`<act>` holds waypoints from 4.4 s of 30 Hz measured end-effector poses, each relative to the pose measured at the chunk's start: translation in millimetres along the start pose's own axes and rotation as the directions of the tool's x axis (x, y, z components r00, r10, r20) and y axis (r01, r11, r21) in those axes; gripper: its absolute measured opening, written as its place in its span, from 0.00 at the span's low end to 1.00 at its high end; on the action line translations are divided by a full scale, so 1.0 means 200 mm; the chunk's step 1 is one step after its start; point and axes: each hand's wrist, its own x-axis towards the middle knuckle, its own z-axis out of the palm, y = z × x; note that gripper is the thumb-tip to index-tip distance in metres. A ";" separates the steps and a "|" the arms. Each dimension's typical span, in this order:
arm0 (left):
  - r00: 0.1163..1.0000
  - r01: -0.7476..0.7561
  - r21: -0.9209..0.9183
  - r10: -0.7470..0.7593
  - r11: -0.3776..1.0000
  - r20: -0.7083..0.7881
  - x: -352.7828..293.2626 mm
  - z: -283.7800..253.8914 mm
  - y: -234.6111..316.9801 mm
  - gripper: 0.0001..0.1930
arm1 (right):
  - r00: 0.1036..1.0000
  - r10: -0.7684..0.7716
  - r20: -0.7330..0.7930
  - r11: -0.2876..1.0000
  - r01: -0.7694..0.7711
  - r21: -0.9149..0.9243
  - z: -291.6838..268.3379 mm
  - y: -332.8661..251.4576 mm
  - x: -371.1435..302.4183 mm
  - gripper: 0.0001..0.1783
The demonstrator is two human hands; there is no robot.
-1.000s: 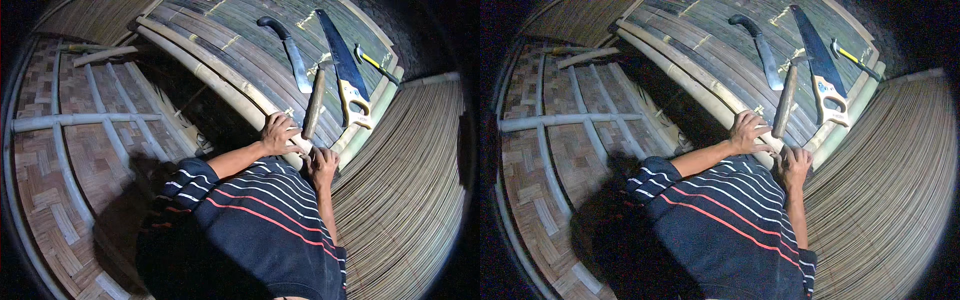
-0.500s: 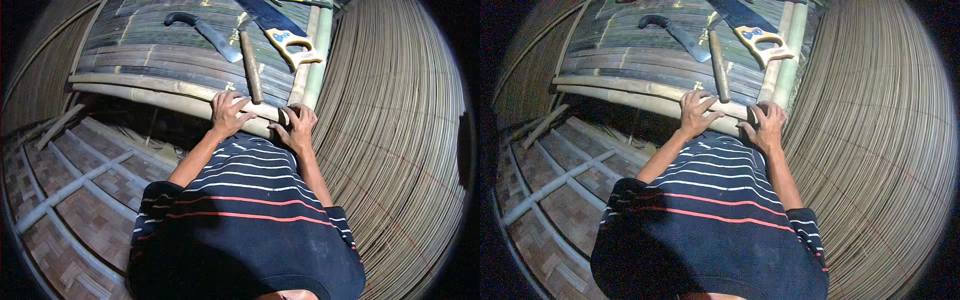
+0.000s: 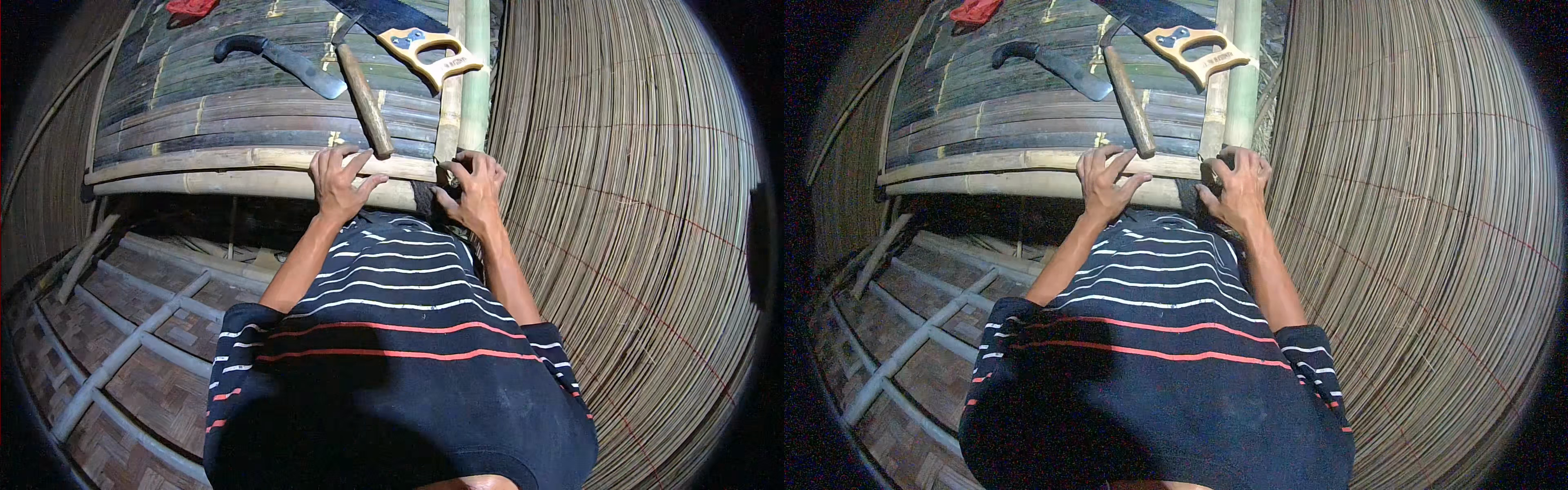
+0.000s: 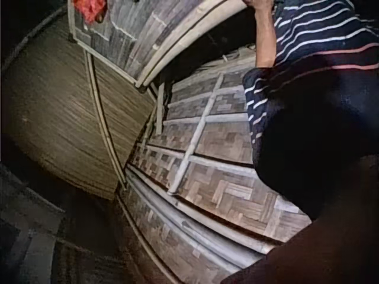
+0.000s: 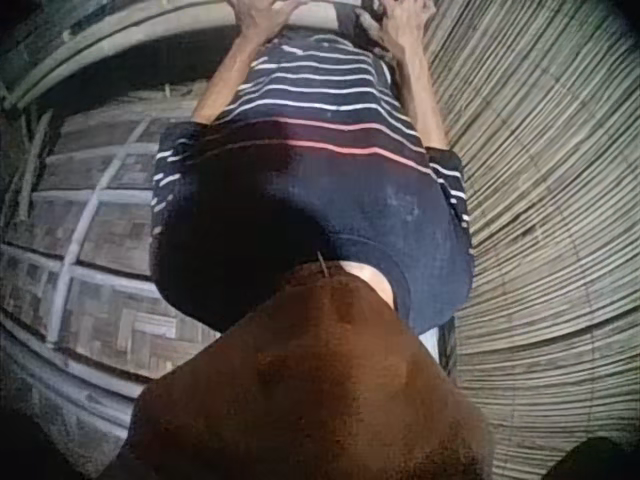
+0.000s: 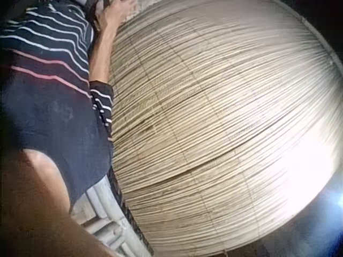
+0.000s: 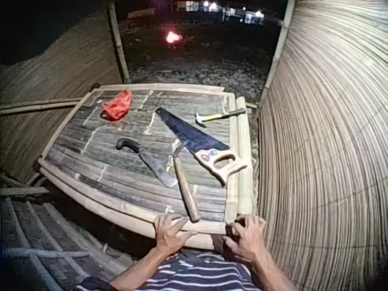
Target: The recorder uses a hand saw to cut a bamboo pole while manufacturing furniture.
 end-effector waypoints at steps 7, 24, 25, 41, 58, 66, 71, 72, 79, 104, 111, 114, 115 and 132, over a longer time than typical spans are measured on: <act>1.000 0.001 0.017 -0.001 1.000 0.003 0.00 0.00 0.00 0.25 | 1.000 -0.001 -0.004 1.000 0.001 -0.016 0.04 0.03 0.00 0.23; 1.000 -0.021 -0.004 0.021 1.000 -0.014 -0.01 0.00 -0.02 0.25 | 1.000 -0.011 0.004 1.000 0.011 0.003 0.05 0.02 0.06 0.26; 0.999 -0.030 0.008 0.030 1.000 -0.021 -0.01 0.00 -0.02 0.26 | 1.000 -0.004 -0.001 1.000 0.004 0.010 0.05 0.01 0.06 0.27; 1.000 -0.001 -0.021 0.000 1.000 -0.031 -0.01 0.00 -0.04 0.26 | 0.990 -0.050 -0.135 0.996 0.058 0.063 0.13 0.06 0.07 0.28; 0.995 -0.016 -0.045 0.011 0.999 -0.099 -0.05 0.03 -0.05 0.27 | 0.990 -0.064 -0.127 0.998 0.063 -0.014 0.15 0.07 0.04 0.29; 0.995 0.010 -0.040 -0.014 0.999 -0.102 -0.05 0.03 -0.05 0.27 | 0.975 -0.130 -0.178 0.991 0.130 -0.008 0.18 0.11 0.05 0.30; 0.995 0.001 -0.044 -0.006 0.999 -0.100 -0.05 0.02 -0.04 0.27 | 0.985 -0.098 -0.142 0.995 0.097 -0.015 0.17 0.11 0.04 0.29; 0.994 -0.001 -0.033 -0.003 0.999 -0.106 -0.05 0.02 -0.04 0.27 | 0.987 -0.089 -0.131 0.996 0.088 -0.016 0.17 0.10 0.05 0.29; 0.995 0.005 -0.040 -0.009 0.999 -0.098 -0.05 0.03 -0.05 0.26 | 0.994 -0.041 -0.099 0.999 0.041 0.001 0.16 0.08 0.04 0.29; -0.143 0.519 -0.851 -0.990 -0.087 0.014 0.00 -0.15 -1.10 0.23 | 0.964 -0.264 -0.040 0.943 0.267 0.201 0.39 -0.24 0.27 0.49; 0.026 0.487 -0.873 -1.000 0.025 -0.015 -0.06 -0.14 -1.02 0.29 | 0.946 -0.297 -0.127 0.922 0.319 0.218 0.42 -0.22 0.23 0.43; 0.076 0.005 -0.999 -0.996 -0.043 0.043 0.14 -0.43 -0.47 0.12 | 0.954 -0.289 -0.078 0.920 0.300 0.254 0.45 -0.17 0.21 0.43; 0.113 -0.047 -0.999 -0.994 0.006 -0.011 0.10 -0.51 -0.45 0.11 | 0.947 -0.304 -0.106 0.898 0.322 0.300 0.40 -0.24 0.22 0.41; 0.223 0.211 -0.557 -0.594 0.803 -0.773 0.38 -1.96 -0.45 0.18 | 0.854 -0.358 -0.378 0.804 0.488 0.341 -0.27 -0.55 0.49 0.36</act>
